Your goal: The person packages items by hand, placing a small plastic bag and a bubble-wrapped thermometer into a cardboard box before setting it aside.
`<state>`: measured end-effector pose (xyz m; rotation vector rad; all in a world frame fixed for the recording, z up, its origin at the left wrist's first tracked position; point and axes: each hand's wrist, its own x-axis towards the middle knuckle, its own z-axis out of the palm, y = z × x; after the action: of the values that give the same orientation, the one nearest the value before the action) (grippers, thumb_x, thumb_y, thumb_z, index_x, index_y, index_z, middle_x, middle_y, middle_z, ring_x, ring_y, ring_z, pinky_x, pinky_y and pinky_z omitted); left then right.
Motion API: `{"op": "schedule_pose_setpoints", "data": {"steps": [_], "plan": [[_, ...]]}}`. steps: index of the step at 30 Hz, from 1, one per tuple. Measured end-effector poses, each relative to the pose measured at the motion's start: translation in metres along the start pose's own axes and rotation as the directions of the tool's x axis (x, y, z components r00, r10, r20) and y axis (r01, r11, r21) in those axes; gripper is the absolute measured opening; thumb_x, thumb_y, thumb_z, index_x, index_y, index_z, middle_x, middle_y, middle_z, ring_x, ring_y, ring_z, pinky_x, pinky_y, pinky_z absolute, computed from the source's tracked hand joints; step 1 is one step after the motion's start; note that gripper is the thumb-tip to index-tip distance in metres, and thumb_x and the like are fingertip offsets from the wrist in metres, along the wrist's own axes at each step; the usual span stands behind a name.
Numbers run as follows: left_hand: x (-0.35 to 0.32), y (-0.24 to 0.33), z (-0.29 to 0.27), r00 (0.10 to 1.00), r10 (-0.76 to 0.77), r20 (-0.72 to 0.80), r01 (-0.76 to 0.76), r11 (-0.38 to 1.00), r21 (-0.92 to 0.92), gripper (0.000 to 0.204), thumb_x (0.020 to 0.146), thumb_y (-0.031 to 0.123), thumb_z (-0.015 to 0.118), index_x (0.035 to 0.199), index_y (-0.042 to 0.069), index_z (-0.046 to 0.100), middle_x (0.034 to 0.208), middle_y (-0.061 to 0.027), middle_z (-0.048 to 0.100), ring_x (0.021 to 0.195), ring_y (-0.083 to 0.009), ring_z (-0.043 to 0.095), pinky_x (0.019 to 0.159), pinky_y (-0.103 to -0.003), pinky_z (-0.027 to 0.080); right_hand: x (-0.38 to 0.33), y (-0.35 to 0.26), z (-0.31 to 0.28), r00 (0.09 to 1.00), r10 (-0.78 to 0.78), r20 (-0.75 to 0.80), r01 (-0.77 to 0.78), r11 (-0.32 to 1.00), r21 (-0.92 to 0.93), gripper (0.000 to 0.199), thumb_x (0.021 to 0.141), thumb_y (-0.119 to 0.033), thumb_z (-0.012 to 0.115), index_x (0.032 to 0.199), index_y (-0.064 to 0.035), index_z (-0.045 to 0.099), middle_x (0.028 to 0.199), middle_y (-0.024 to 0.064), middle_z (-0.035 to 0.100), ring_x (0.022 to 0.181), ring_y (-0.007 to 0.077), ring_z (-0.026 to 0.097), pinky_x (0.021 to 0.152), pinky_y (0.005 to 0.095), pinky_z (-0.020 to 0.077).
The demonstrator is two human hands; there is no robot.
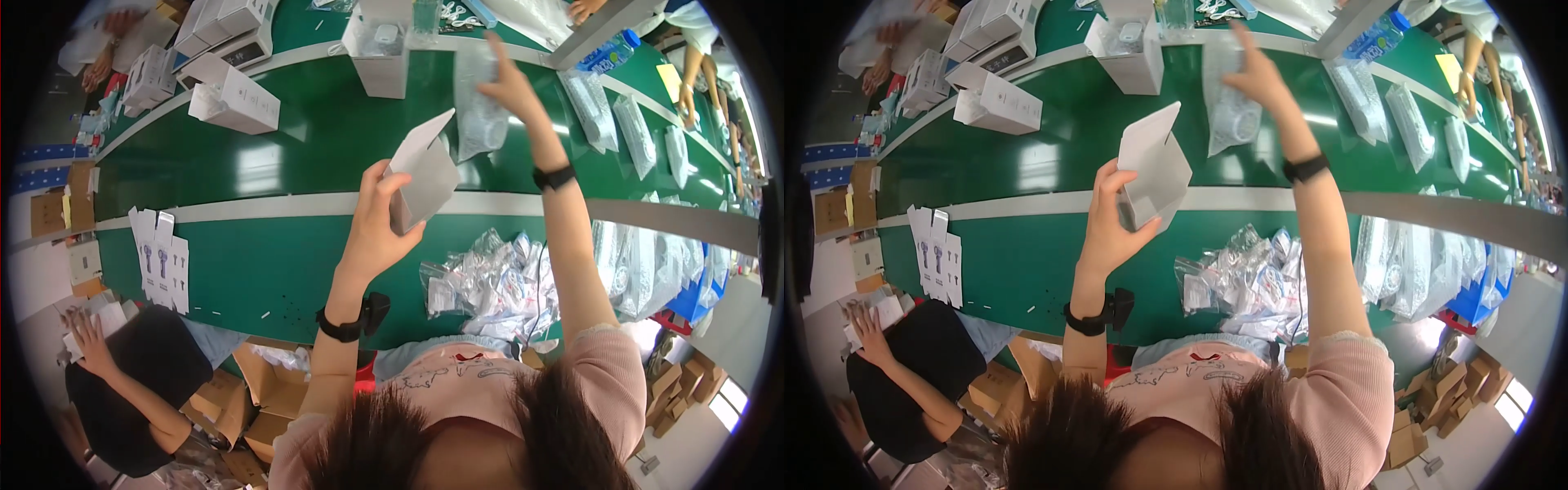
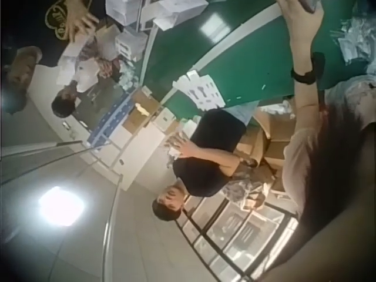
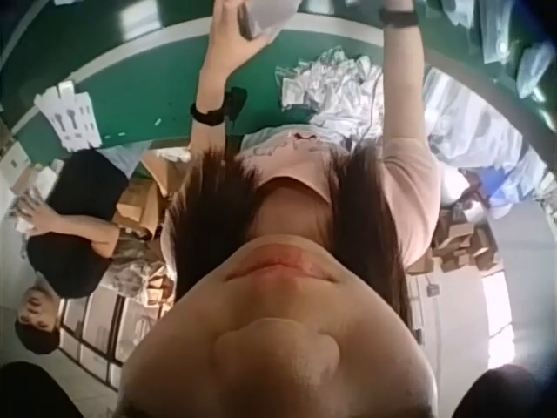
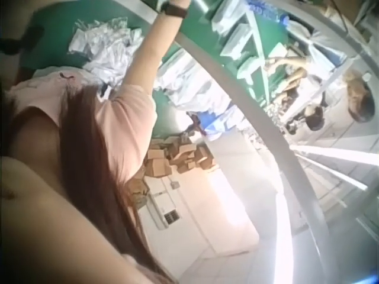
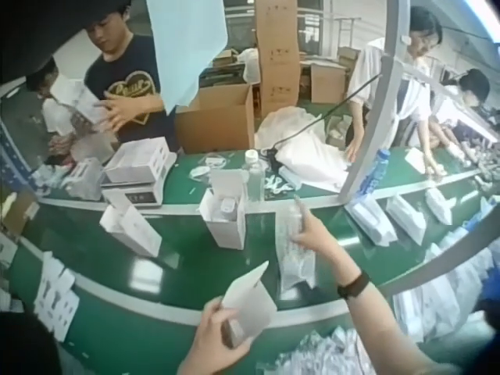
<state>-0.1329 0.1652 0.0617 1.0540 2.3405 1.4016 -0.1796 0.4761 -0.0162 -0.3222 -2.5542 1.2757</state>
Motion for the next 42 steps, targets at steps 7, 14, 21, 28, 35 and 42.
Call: {"op": "schedule_pose_setpoints", "data": {"steps": [7,14,21,28,35,42], "plan": [[-0.015,-0.023,0.052,0.984,0.142,-0.108,-0.153,0.983,-0.101,0.069,0.058,0.005,0.074,0.113,0.01,0.032,0.12,-0.0204,0.036,0.105,-0.0361,0.045,0.08,-0.04,0.044,-0.138,-0.104,-0.057,0.761,0.429,-0.487,0.325,0.397,0.858,0.059,0.074,0.003,0.056,0.125,-0.0047,0.029,0.113,0.011,0.047,0.102,0.0227,0.05,0.088,0.036,0.0434],[-0.029,-0.014,0.089,0.928,-0.138,-0.345,0.088,0.983,-0.159,0.076,0.056,0.01,0.08,0.108,0.005,0.025,0.119,-0.0261,0.036,0.108,-0.0356,0.044,0.088,-0.042,0.038,-0.158,-0.135,0.02,0.617,0.294,-0.73,0.122,0.881,0.457,0.06,0.073,-0.005,0.063,0.123,-0.0063,0.03,0.115,0.0112,0.042,0.1,0.021,0.047,0.085,0.0318,0.0401],[-0.042,-0.017,0.115,0.906,0.182,-0.382,-0.225,0.972,-0.071,0.079,0.054,0.008,0.081,0.105,0.008,0.021,0.121,-0.0283,0.032,0.11,-0.0366,0.041,0.091,-0.042,0.036,-0.189,-0.141,0.01,0.87,-0.104,-0.483,0.085,0.995,-0.061,0.054,0.068,-0.01,0.067,0.117,-0.0074,0.043,0.118,0.0149,0.041,0.106,0.0264,0.045,0.089,0.0339,0.0373],[-0.047,-0.006,0.081,0.903,0.232,-0.362,-0.253,0.967,-0.012,0.079,0.055,0.008,0.081,0.105,0.009,0.019,0.124,-0.0281,0.029,0.113,-0.0372,0.039,0.092,-0.042,0.035,-0.244,-0.082,-0.026,0.94,-0.095,-0.328,0.197,0.936,0.293,0.043,0.073,-0.006,0.061,0.116,-0.0095,0.053,0.122,0.0127,0.044,0.114,0.0314,0.042,0.093,0.0374,0.0353],[-0.059,-0.037,0.082,0.938,0.132,-0.32,-0.165,0.983,-0.078,0.079,0.055,0.008,0.081,0.106,0.01,0.02,0.125,-0.0252,0.03,0.112,-0.0354,0.041,0.09,-0.041,0.038,-0.289,0.032,-0.008,0.967,0.231,0.102,-0.166,0.886,-0.433,0.039,0.064,-0.004,0.066,0.102,-0.008,0.06,0.109,0.0109,0.053,0.102,0.03,0.047,0.087,0.0358,0.0393],[-0.049,0.017,0.048,0.946,0.249,-0.208,-0.21,0.958,0.195,0.038,0.06,0.003,0.073,0.091,0.003,0.052,0.122,-0.0168,0.042,0.094,-0.0281,0.054,0.075,-0.035,0.046,-0.276,-0.012,-0.036,0.942,0.319,0.102,-0.3,0.939,-0.169,0.029,0.061,-0.002,0.07,0.088,-0.0044,0.059,0.095,0.0105,0.057,0.084,0.0275,0.056,0.072,0.0306,0.0465]]}}
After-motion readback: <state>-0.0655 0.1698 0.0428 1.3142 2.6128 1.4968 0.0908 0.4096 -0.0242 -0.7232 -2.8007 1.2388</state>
